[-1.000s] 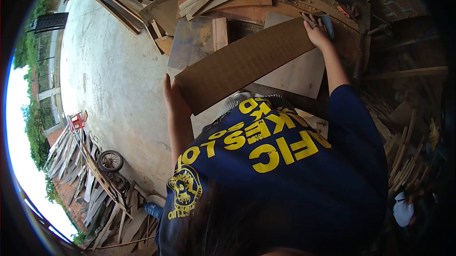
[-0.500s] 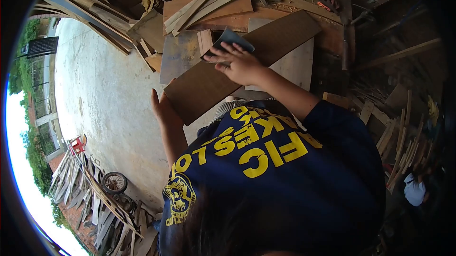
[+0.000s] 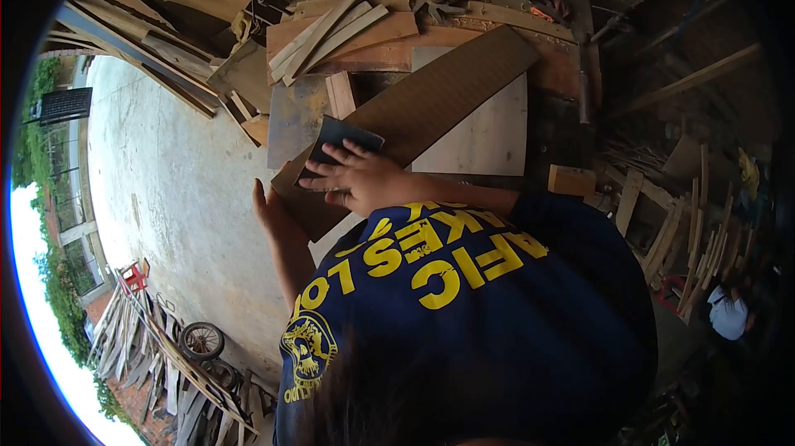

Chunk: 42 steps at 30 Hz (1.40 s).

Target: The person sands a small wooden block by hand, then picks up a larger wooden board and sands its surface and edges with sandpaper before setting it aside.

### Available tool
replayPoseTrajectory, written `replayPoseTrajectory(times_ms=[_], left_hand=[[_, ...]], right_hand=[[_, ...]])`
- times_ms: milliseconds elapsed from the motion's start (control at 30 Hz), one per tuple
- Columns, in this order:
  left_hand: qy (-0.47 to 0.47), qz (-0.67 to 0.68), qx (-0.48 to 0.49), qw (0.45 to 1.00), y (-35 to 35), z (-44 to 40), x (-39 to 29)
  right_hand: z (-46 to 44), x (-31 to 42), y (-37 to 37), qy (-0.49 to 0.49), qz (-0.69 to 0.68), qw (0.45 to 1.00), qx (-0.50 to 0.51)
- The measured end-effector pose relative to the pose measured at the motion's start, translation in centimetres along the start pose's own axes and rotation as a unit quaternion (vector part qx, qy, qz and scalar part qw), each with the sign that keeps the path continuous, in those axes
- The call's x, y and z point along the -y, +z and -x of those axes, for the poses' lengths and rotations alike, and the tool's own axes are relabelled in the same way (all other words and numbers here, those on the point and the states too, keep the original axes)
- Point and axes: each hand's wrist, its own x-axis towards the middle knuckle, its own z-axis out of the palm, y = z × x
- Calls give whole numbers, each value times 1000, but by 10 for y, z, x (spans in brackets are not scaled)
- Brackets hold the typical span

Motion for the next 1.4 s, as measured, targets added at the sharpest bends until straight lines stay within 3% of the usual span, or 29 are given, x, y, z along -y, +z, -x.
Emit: replayPoseTrajectory(times_ms=[33, 133, 233, 267, 300, 367, 467, 500, 533, 567, 633, 733, 833, 867, 900, 933, 967, 1033, 1100, 1167, 1233, 1300, 1333, 1400], left_hand=[[-15, 14, 13, 1000, 0, 2, -2], [-19, 19, -3, 1000, 7, 9, -2], [-3, 13, -20, 1000, 1, 7, 7], [-3, 3, -30, 1000, 0, 7, 9], [-4, -7, -39, 999, 0, 8, 10], [0, -2, -34, 999, 0, 5, 11], [9, -9, -35, 999, 2, 6, 8], [13, -16, -41, 999, 3, 6, 7], [12, -15, -39, 999, 1, 3, 8], [10, -20, -33, 999, -5, 0, 9], [9, -24, -27, 999, -8, -1, 11], [-15, -2, -37, 999, -11, -1, 15], [-18, -8, -42, 999, -17, -1, 23], [-18, -19, -53, 998, -14, 3, 24], [-16, -29, -63, 997, -11, 5, 25], [-17, -25, -63, 998, -9, 7, 24], [-13, -16, -61, 998, -9, 7, 23], [-11, -7, -60, 998, -12, 6, 19], [23, -3, -44, 999, -13, 1, 18], [17, 3, -49, 999, -5, 2, 14], [13, -17, -58, 998, -6, 0, 12], [3, -8, -46, 999, -9, -2, 15], [-1, -13, -43, 999, -9, -1, 14], [-6, -20, -46, 999, -9, 1, 13]], right_hand=[[-2, 16, 3, -49, -7, 998, 37], [13, -29, -14, -4, -2, 1000, 1], [54, -168, -59, 279, 88, 954, -69], [76, -220, -73, 379, 128, 909, -115], [91, -228, -109, 531, 66, 836, -119], [119, -304, -119, 584, 72, 797, -136], [102, -311, -103, 544, 68, 822, -154], [85, -284, -82, 516, 59, 836, -176], [71, -222, -86, 405, 124, 906, -24], [63, -188, -64, 349, 114, 930, -26], [60, -120, -41, 271, 115, 956, -13], [72, -112, -41, 250, 98, 963, -34], [94, -204, -67, 363, 141, 918, -81], [107, -241, -82, 434, 176, 881, -71], [122, -293, -82, 558, 83, 805, -184], [136, -305, -106, 583, 79, 795, -148], [150, -334, -114, 545, 104, 824, -113], [144, -337, -96, 596, 73, 780, -175], [131, -297, -73, 476, 123, 864, -108], [105, -189, -65, 282, 167, 944, -44], [86, -110, -36, 144, 142, 978, -46], [79, -66, -12, 8, 144, 980, -134], [81, -69, -15, 10, 143, 981, -134], [90, -88, -26, 38, -63, 994, -85]])
